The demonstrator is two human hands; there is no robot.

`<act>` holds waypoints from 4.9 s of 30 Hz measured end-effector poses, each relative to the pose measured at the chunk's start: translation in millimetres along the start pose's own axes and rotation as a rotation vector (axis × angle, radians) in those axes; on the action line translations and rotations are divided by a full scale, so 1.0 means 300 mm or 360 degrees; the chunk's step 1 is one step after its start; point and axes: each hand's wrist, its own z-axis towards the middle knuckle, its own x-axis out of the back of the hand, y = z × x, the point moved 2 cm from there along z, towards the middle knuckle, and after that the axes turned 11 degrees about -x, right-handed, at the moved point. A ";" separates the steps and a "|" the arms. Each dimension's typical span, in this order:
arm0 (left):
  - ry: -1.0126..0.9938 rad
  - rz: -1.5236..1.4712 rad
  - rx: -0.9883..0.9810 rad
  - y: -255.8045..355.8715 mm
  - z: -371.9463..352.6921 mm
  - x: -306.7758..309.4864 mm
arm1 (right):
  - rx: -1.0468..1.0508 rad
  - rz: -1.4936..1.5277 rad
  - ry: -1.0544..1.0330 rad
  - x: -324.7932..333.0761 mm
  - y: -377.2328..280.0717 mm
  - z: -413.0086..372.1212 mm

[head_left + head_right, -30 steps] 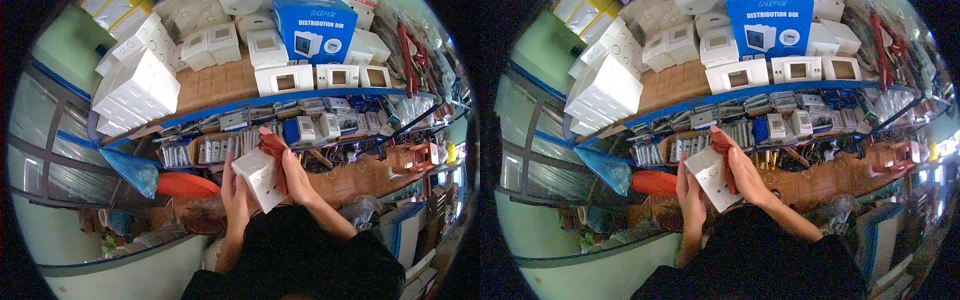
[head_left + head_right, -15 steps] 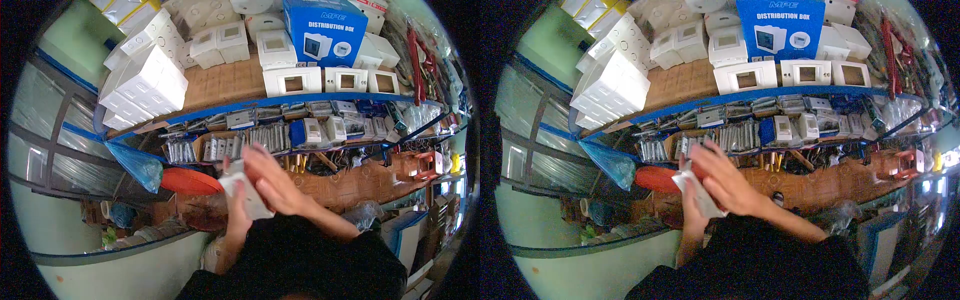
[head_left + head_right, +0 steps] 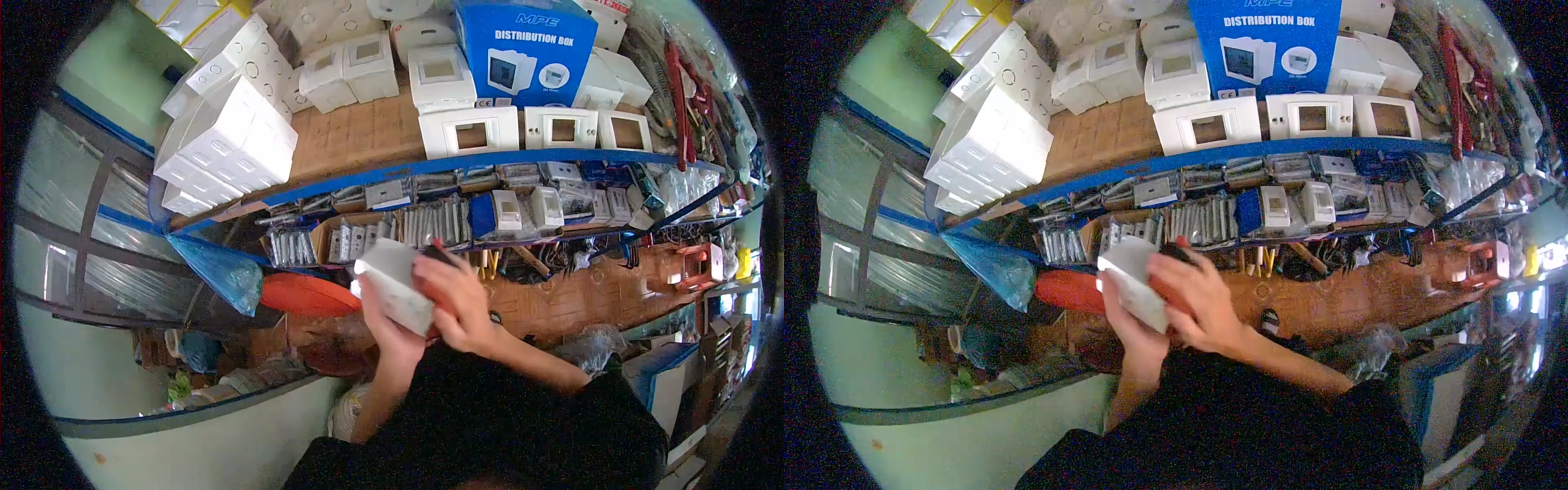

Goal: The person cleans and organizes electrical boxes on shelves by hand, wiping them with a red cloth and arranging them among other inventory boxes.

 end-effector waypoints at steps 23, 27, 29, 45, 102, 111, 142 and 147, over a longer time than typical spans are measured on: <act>-0.0268 0.0035 0.0140 -0.034 -0.012 0.055 | -0.0265 0.0028 -0.0032 0.067 -0.005 0.131; -0.0607 0.0341 0.0063 -0.009 -0.026 0.069 | -0.0572 0.0645 -0.0149 0.065 0.005 0.201; -0.0649 0.0273 0.0197 -0.022 -0.008 0.115 | -0.0605 0.0747 -0.0293 0.036 0.025 0.201; -0.0256 0.0528 0.0049 -0.107 -0.019 0.209 | -0.0370 -0.0143 -0.0353 -0.031 -0.051 0.180; 0.0110 0.0229 -0.0184 0.019 0.058 0.042 | -0.0387 0.0227 -0.0146 -0.084 -0.001 -0.060; -0.0239 0.0304 0.0008 -0.023 0.004 0.074 | -0.0324 0.0173 -0.0036 0.058 0.052 0.039; -0.0222 0.0268 0.0203 -0.076 0.016 0.091 | -0.0245 -0.0218 -0.0521 0.045 0.013 -0.094; -0.0577 0.0617 0.0012 -0.090 -0.025 0.094 | -0.0732 0.0488 -0.0111 0.053 0.072 -0.006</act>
